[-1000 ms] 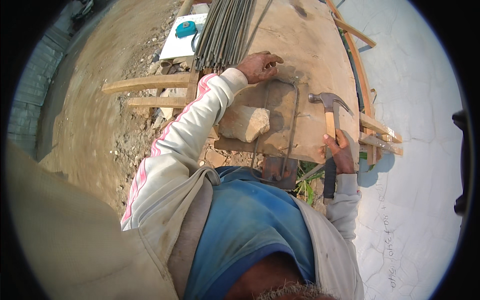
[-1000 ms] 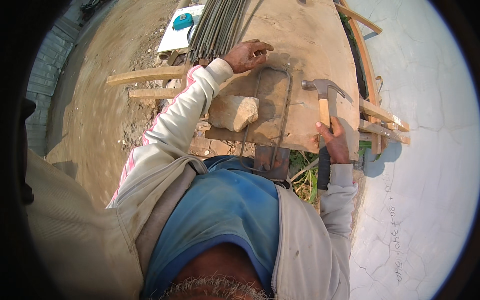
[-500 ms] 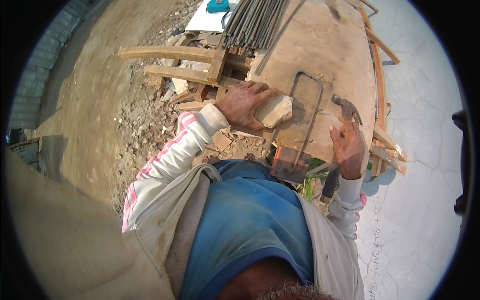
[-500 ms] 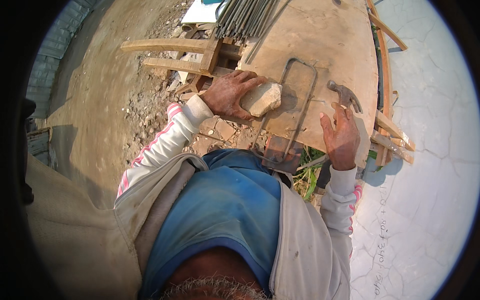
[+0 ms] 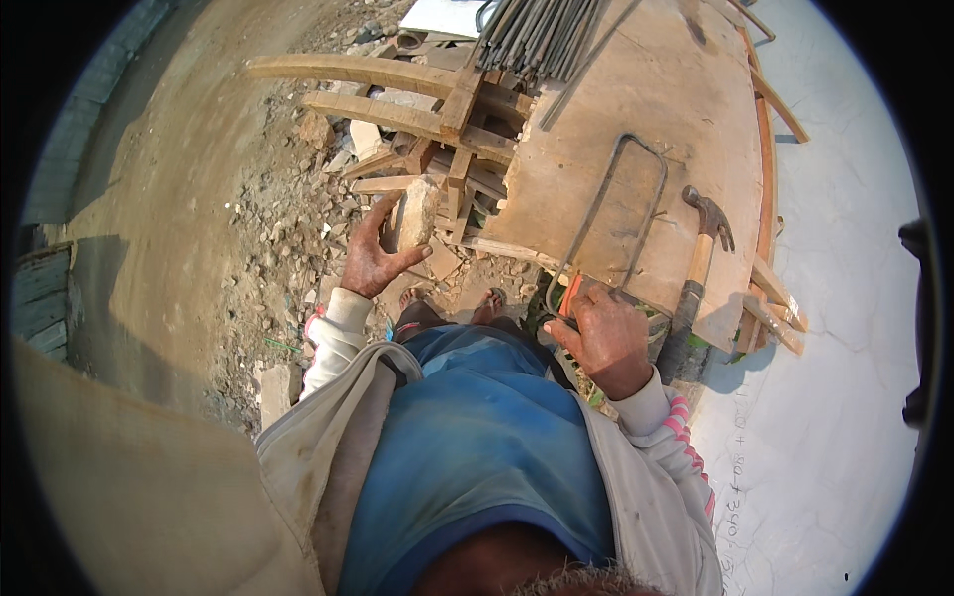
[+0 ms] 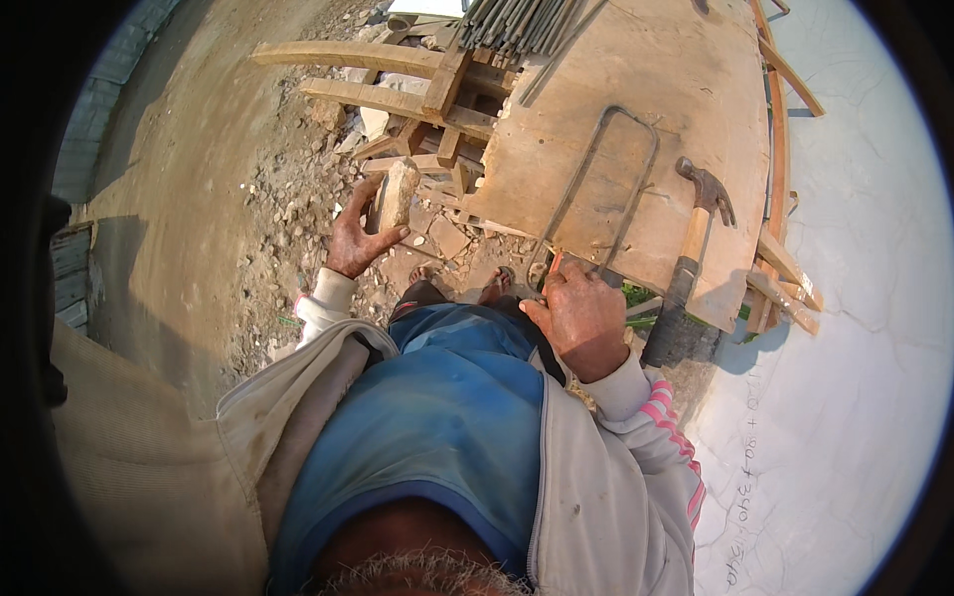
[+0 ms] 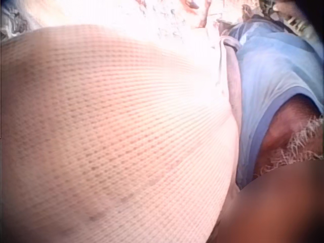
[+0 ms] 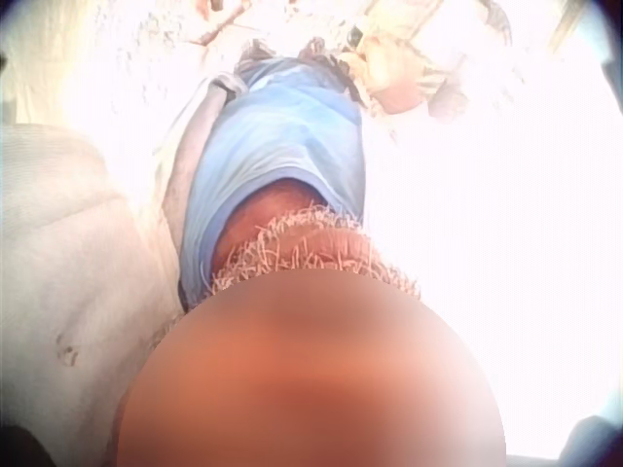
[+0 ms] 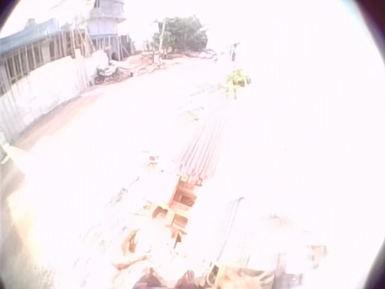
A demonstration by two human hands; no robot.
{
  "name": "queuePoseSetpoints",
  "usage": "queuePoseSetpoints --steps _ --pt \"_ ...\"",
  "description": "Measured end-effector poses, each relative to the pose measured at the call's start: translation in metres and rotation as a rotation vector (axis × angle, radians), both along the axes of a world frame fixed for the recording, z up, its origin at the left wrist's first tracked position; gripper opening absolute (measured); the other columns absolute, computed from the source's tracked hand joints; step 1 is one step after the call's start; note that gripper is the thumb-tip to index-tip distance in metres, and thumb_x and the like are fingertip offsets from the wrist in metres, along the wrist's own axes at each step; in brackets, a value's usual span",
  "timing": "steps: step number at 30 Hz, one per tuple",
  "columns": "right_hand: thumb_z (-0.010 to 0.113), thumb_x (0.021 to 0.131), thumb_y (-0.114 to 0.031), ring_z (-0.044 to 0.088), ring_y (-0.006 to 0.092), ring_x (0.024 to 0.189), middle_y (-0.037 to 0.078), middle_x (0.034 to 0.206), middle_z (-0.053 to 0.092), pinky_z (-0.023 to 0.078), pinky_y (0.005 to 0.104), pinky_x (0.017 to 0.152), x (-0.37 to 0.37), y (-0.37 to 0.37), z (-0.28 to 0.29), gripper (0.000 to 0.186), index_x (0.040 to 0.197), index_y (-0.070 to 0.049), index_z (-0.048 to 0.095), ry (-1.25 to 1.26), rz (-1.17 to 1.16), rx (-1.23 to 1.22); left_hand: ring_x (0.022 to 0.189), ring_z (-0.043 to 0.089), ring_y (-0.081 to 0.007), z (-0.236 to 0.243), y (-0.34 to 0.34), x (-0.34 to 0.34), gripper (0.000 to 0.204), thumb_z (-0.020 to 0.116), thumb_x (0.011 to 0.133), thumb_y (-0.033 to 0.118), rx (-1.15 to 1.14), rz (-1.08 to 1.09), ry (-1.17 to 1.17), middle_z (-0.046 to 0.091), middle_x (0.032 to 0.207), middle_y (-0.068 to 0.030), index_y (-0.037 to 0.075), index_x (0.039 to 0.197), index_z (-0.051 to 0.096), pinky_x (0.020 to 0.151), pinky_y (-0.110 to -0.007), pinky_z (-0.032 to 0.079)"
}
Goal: The person bends a metal rod into a U-shape using a hammer and a brick as an anvil on a wooden workbench. They then pick up a straight metal rod, inspect it, and place it back down.
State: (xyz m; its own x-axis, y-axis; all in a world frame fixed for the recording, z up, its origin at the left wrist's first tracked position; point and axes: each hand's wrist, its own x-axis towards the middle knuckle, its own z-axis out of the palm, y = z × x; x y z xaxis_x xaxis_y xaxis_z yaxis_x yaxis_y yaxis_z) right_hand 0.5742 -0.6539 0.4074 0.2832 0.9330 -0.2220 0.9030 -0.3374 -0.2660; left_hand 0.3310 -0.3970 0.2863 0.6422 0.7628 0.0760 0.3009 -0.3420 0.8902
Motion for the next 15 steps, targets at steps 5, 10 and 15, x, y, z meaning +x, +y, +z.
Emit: queuePoseSetpoints --steps 5,10,15 --pt "0.082 0.078 -0.030 0.068 0.0313 0.097 0.011 0.101 0.066 0.056 0.0431 0.079 -0.008 0.005 -0.014 0.030 0.091 -0.004 0.073 -0.081 0.014 -0.012 0.112 0.068 -0.0347 -0.130 -0.037 -0.110 0.099 0.088 0.064 0.061 -0.210 0.224 0.308 0.068 0.125 -0.0212 0.007 0.141 0.057 0.096 -0.043 0.053" --pt "0.079 0.076 -0.018 0.065 0.0337 0.099 0.013 0.103 0.065 0.055 0.0445 0.082 -0.028 0.004 -0.024 0.023 0.092 -0.003 0.074 -0.173 0.020 0.165 0.103 0.069 -0.0286 -0.250 -0.084 -0.231 0.092 0.088 0.070 0.051 -0.662 0.480 0.411 0.070 0.116 -0.0228 0.003 0.140 0.055 0.087 -0.037 0.054" --pt "0.072 0.076 -0.006 0.061 0.0356 0.082 0.014 0.084 0.062 0.050 0.0446 0.078 -0.035 -0.003 -0.026 0.013 0.084 -0.001 0.063 -0.047 -0.011 0.326 0.118 0.067 -0.0346 -0.319 -0.106 -0.354 0.105 0.084 0.062 0.068 -0.655 0.520 0.717 0.069 0.123 -0.0247 0.002 0.139 0.057 0.100 -0.041 0.052"
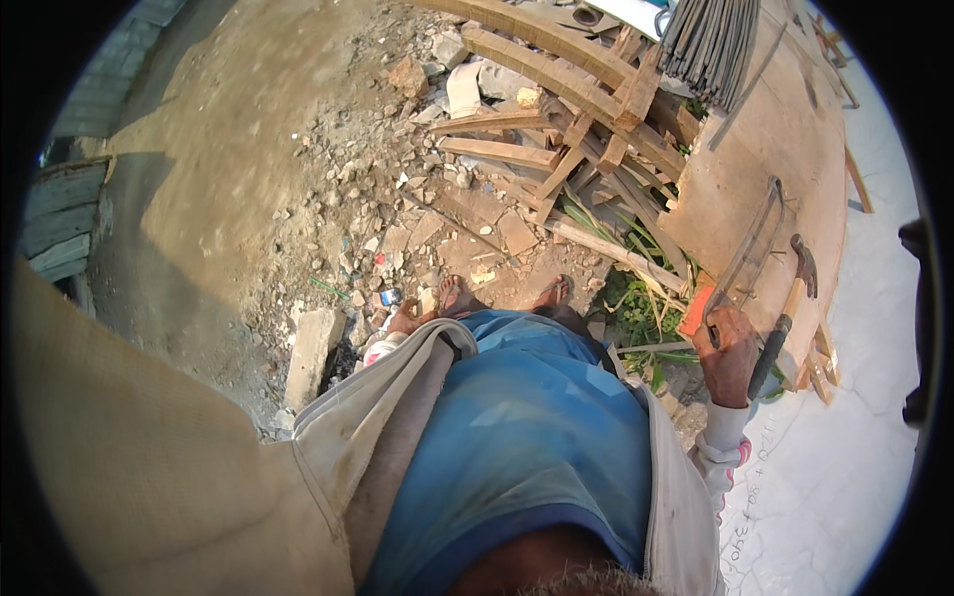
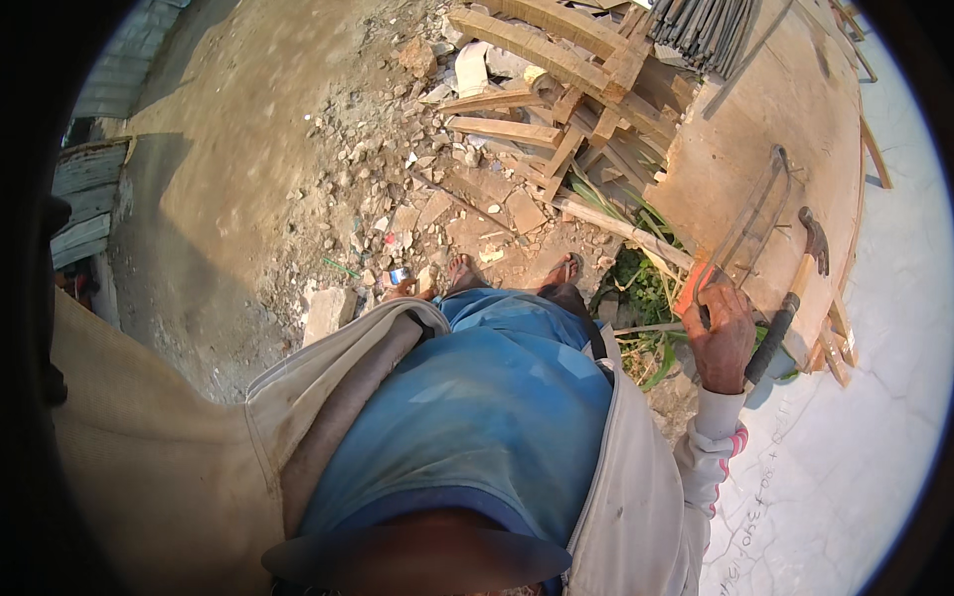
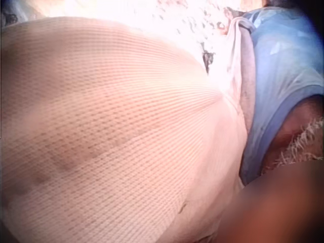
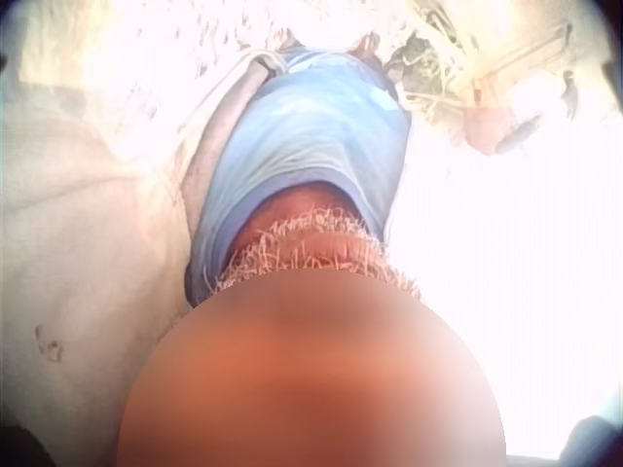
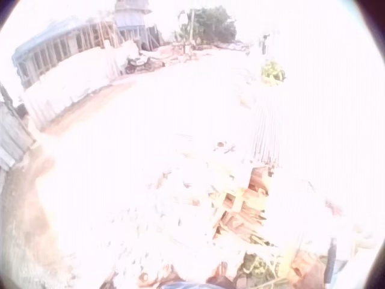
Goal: The person bends a metal rod into a U-shape using a hammer and a brick as an anvil on a wooden workbench. They then pick up a straight metal rod, inspect it, and place it back down.
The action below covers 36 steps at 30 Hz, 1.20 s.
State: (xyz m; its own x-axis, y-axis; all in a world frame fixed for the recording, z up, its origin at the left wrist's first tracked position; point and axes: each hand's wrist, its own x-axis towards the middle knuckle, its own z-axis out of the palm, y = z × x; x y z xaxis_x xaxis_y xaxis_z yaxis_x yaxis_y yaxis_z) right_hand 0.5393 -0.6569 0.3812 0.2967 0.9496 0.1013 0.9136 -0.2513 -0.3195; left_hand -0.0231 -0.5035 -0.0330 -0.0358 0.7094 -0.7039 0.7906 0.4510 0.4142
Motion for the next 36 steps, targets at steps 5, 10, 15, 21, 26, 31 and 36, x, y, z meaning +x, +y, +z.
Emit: queuePoseSetpoints --steps 5,10,15,21,26,31,36 --pt "0.074 0.082 -0.012 0.060 0.0244 0.070 0.009 0.080 0.063 0.049 0.0388 0.068 -0.026 -0.018 0.012 0.023 0.102 -0.006 0.063 -0.025 -0.273 0.164 0.120 0.066 -0.0343 -0.043 0.034 -0.085 0.112 0.086 0.058 0.071 -0.051 -0.138 -0.090 0.069 0.125 -0.0243 0.001 0.140 0.056 0.101 -0.041 0.051" --pt "0.071 0.097 -0.031 0.039 0.0155 0.060 0.003 0.062 0.041 0.036 0.0328 0.058 -0.029 -0.007 0.035 0.034 0.083 -0.002 0.061 0.011 -0.544 0.319 0.122 0.065 -0.0341 -0.019 0.081 -0.080 0.115 0.086 0.057 0.071 -0.060 -0.099 -0.291 0.068 0.127 -0.0238 0.000 0.141 0.055 0.102 -0.040 0.051" --pt "0.059 0.104 -0.042 0.033 0.0101 0.057 -0.001 0.063 0.035 0.026 0.0289 0.052 -0.029 0.027 0.078 0.048 0.077 -0.003 0.057 0.131 -0.725 0.747 0.122 0.064 -0.0384 0.050 0.128 -0.066 0.111 0.082 0.061 0.073 -0.017 -0.173 -0.212 0.068 0.127 -0.0245 0.007 0.145 0.054 0.104 -0.042 0.050" --pt "0.057 0.105 -0.040 0.031 0.0057 0.055 -0.004 0.064 0.037 0.026 0.0231 0.050 -0.106 0.073 0.125 0.042 0.084 -0.003 0.058 0.509 -0.481 0.866 0.120 0.065 -0.0386 0.058 0.123 -0.067 0.116 0.079 0.059 0.078 0.122 -0.090 -0.141 0.069 0.127 -0.0244 0.005 0.146 0.053 0.103 -0.042 0.051" --pt "0.059 0.105 -0.034 0.034 0.0064 0.056 -0.004 0.064 0.039 0.033 0.0241 0.053 -0.129 0.132 0.096 0.037 0.094 0.002 0.064 0.906 -0.139 0.459 0.113 0.069 -0.0374 0.030 0.077 -0.072 0.117 0.080 0.063 0.075 0.031 -0.010 -0.121 0.071 0.121 -0.0255 -0.003 0.146 0.051 0.098 -0.041 0.053" --pt "0.062 0.103 -0.034 0.029 0.0032 0.048 -0.008 0.060 0.035 0.027 0.0224 0.046 -0.143 0.197 -0.039 0.033 0.100 -0.002 0.067 1.226 -0.118 -0.271 0.112 0.070 -0.0361 0.025 0.000 -0.063 0.121 0.080 0.057 0.078 -0.037 0.150 0.041 0.072 0.118 -0.0235 0.000 0.145 0.053 0.097 -0.041 0.053" --pt "0.059 0.102 -0.031 0.030 0.0036 0.048 -0.008 0.060 0.036 0.024 0.0236 0.044 -0.198 0.216 -0.191 0.030 0.100 -0.003 0.070 0.989 -0.084 -0.709 0.108 0.071 -0.0367 0.030 -0.078 -0.066 0.124 0.080 0.056 0.078 -0.194 0.313 0.116 0.073 0.114 -0.0224 0.001 0.148 0.049 0.094 -0.043 0.055"
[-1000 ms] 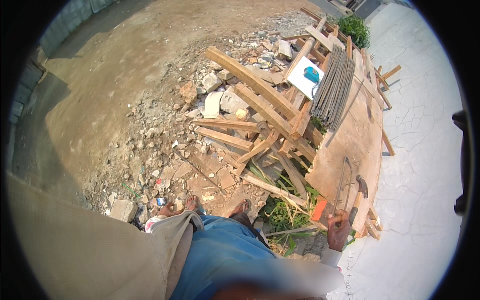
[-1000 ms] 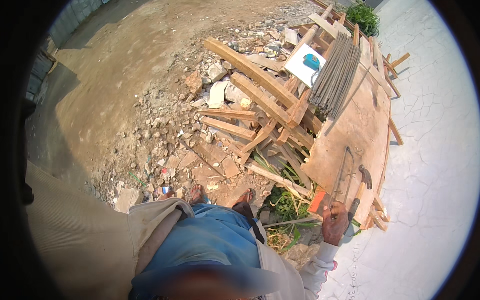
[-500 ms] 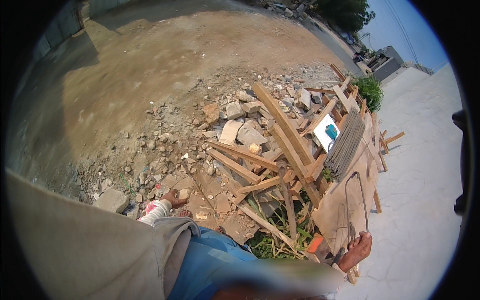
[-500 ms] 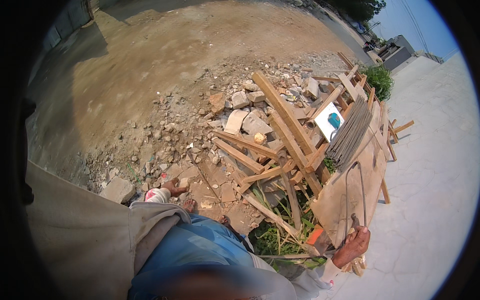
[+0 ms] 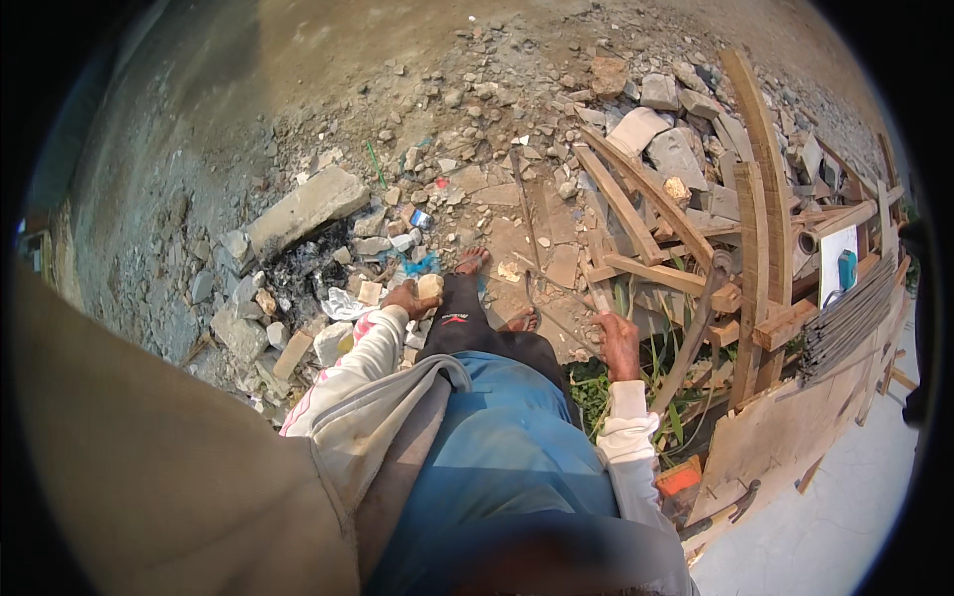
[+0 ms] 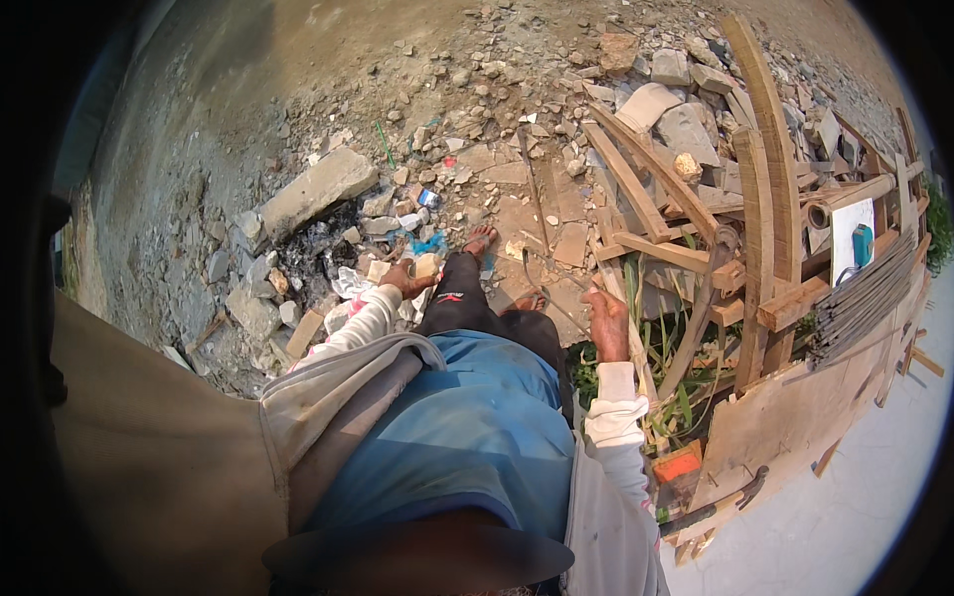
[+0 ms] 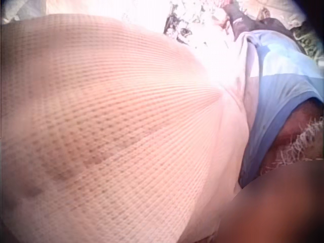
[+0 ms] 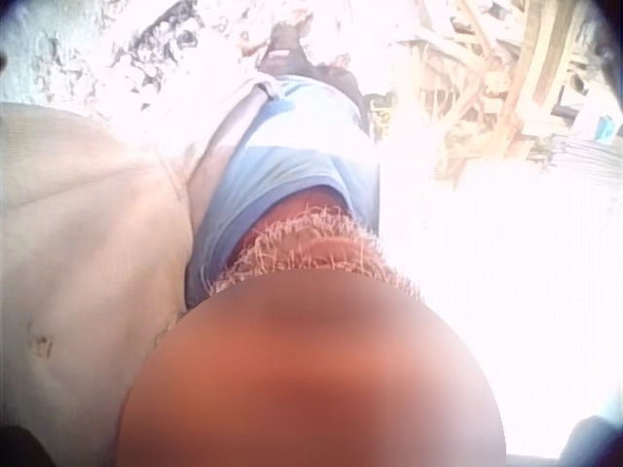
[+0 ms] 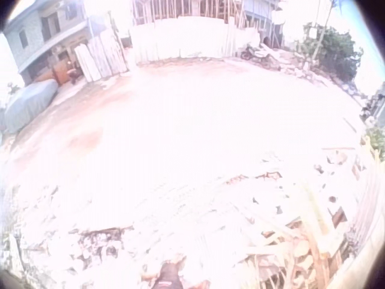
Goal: The person bends a metal rod into a U-shape using a hammer and a brick as an anvil on a wooden workbench. They then pick up a straight metal rod, inspect it, and place it back down.
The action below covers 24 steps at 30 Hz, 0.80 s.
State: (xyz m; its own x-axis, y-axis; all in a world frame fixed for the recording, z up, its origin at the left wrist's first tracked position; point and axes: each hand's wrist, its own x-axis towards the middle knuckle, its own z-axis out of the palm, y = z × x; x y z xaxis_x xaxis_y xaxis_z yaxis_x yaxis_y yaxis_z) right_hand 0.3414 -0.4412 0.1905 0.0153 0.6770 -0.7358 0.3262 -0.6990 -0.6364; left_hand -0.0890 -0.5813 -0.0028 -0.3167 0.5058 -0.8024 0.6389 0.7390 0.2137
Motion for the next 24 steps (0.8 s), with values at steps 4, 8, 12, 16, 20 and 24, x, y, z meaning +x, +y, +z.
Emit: queuePoseSetpoints --steps 4,8,12,16,20,24 --pt "0.058 0.100 -0.027 0.040 0.0065 0.055 -0.005 0.063 0.043 0.031 0.0253 0.050 -0.029 0.004 -0.075 0.031 0.099 0.000 0.073 0.092 -0.036 -0.097 0.122 0.063 -0.0400 -0.025 -0.037 -0.017 0.119 0.076 0.060 0.080 -0.161 -0.022 0.118 0.064 0.132 -0.0268 0.001 0.145 0.050 0.103 -0.045 0.050" --pt "0.058 0.099 -0.019 0.048 0.0101 0.061 -0.001 0.070 0.054 0.039 0.0282 0.059 -0.051 0.021 -0.152 0.026 0.102 0.003 0.072 0.083 0.013 -0.106 0.124 0.060 -0.0407 -0.080 -0.029 -0.043 0.114 0.076 0.061 0.080 -0.283 -0.113 0.158 0.060 0.136 -0.0227 0.006 0.143 0.051 0.104 -0.047 0.050" --pt "0.061 0.100 -0.018 0.047 0.0095 0.066 -0.002 0.072 0.056 0.040 0.0285 0.064 -0.084 0.039 -0.252 0.022 0.094 0.000 0.070 0.041 0.283 -0.096 0.133 0.052 -0.0377 -0.166 0.024 -0.070 0.105 0.078 0.066 0.074 -0.359 -0.298 0.206 0.056 0.143 -0.0150 0.014 0.146 0.048 0.108 -0.054 0.044" --pt "0.061 0.103 -0.024 0.043 0.0082 0.068 -0.003 0.075 0.061 0.039 0.0277 0.064 -0.109 0.032 -0.340 0.026 0.090 -0.002 0.066 0.070 0.173 -0.128 0.131 0.052 -0.0364 -0.274 0.085 -0.095 0.105 0.087 0.059 0.063 -0.270 -0.439 0.257 0.056 0.138 -0.0131 0.015 0.144 0.049 0.109 -0.055 0.038" --pt "0.060 0.105 -0.031 0.051 0.0081 0.073 -0.002 0.077 0.063 0.044 0.0300 0.064 -0.112 0.012 -0.392 0.030 0.098 -0.003 0.066 0.076 -0.103 -0.301 0.129 0.052 -0.0349 -0.372 0.129 -0.113 0.099 0.088 0.060 0.056 -0.237 -0.622 0.263 0.056 0.133 -0.0119 0.017 0.142 0.048 0.107 -0.057 0.037" --pt "0.059 0.104 -0.033 0.055 0.0109 0.067 0.000 0.071 0.060 0.049 0.0310 0.062 -0.106 -0.007 -0.425 0.032 0.095 -0.003 0.067 -0.076 -0.003 -0.470 0.135 0.046 -0.0326 -0.433 0.168 -0.119 0.088 0.087 0.067 0.047 -0.311 -0.837 0.330 0.053 0.138 -0.0104 0.017 0.141 0.050 0.110 -0.060 0.033"
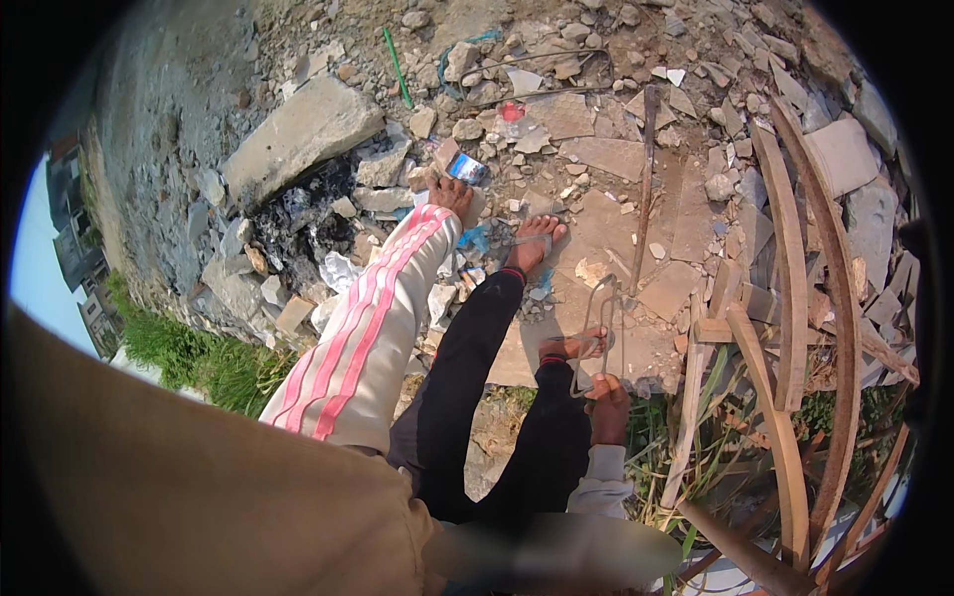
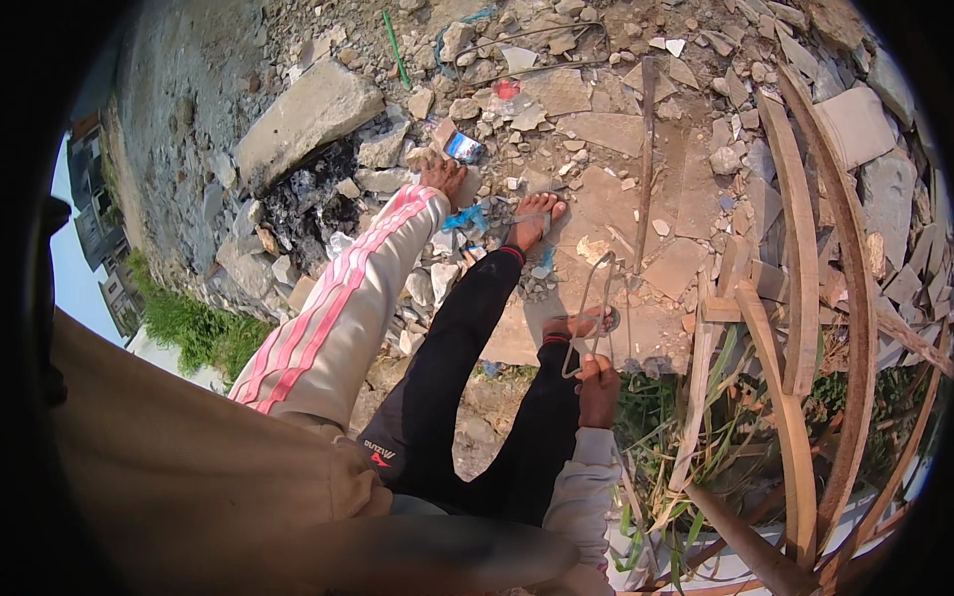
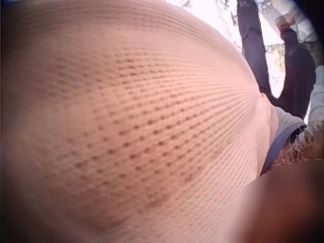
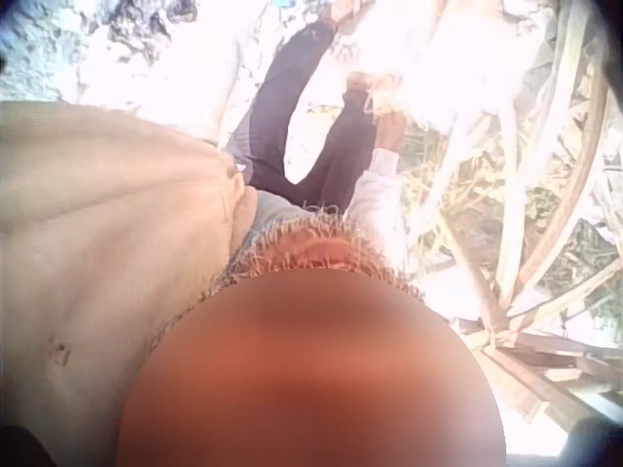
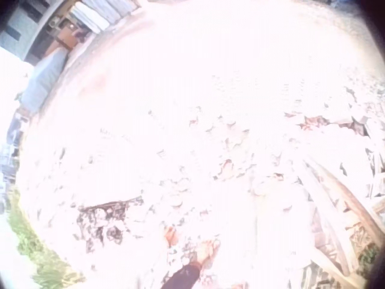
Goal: The person bends a metal rod into a U-shape using a hammer and a brick as an anvil on a wooden workbench. They then pick up a straight metal rod, inspect it, and place it back down.
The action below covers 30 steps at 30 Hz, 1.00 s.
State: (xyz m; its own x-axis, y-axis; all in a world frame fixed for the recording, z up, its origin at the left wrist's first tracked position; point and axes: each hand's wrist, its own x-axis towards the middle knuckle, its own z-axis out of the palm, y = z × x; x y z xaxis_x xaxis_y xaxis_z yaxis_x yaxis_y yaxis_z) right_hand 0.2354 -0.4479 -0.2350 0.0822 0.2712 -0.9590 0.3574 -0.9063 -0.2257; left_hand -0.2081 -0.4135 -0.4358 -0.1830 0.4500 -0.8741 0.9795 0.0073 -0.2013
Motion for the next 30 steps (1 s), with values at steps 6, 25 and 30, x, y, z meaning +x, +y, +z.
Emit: queuePoseSetpoints --steps 6,25,30 --pt "0.064 0.092 -0.016 0.063 0.0170 0.050 0.007 0.075 0.066 0.052 0.0309 0.050 0.005 -0.034 -0.029 0.024 0.105 0.004 0.067 -0.112 0.238 0.011 0.138 0.044 -0.0322 -0.063 0.100 -0.044 0.075 0.078 0.080 0.041 0.533 0.298 -0.074 0.050 0.145 -0.0115 0.014 0.143 0.048 0.110 -0.051 0.039" --pt "0.064 0.101 -0.012 0.073 0.0216 0.078 0.009 0.092 0.067 0.059 0.0337 0.065 -0.082 0.071 -0.104 0.048 0.145 0.000 0.050 0.383 -0.448 0.003 0.068 0.055 -0.0094 -0.082 0.077 0.023 0.036 0.056 0.105 0.040 0.238 1.482 -0.922 0.051 0.074 0.0038 0.009 0.115 0.070 0.057 -0.029 0.050" --pt "0.064 0.100 -0.011 0.072 0.0230 0.080 0.013 0.102 0.064 0.059 0.0330 0.066 -0.143 0.128 -0.171 0.063 0.154 0.006 0.034 0.397 -0.314 0.057 0.073 0.064 -0.0192 -0.061 0.055 0.089 0.027 0.058 0.104 0.034 0.177 2.291 -1.001 0.061 0.085 -0.0032 0.008 0.110 0.062 0.066 -0.041 0.062"
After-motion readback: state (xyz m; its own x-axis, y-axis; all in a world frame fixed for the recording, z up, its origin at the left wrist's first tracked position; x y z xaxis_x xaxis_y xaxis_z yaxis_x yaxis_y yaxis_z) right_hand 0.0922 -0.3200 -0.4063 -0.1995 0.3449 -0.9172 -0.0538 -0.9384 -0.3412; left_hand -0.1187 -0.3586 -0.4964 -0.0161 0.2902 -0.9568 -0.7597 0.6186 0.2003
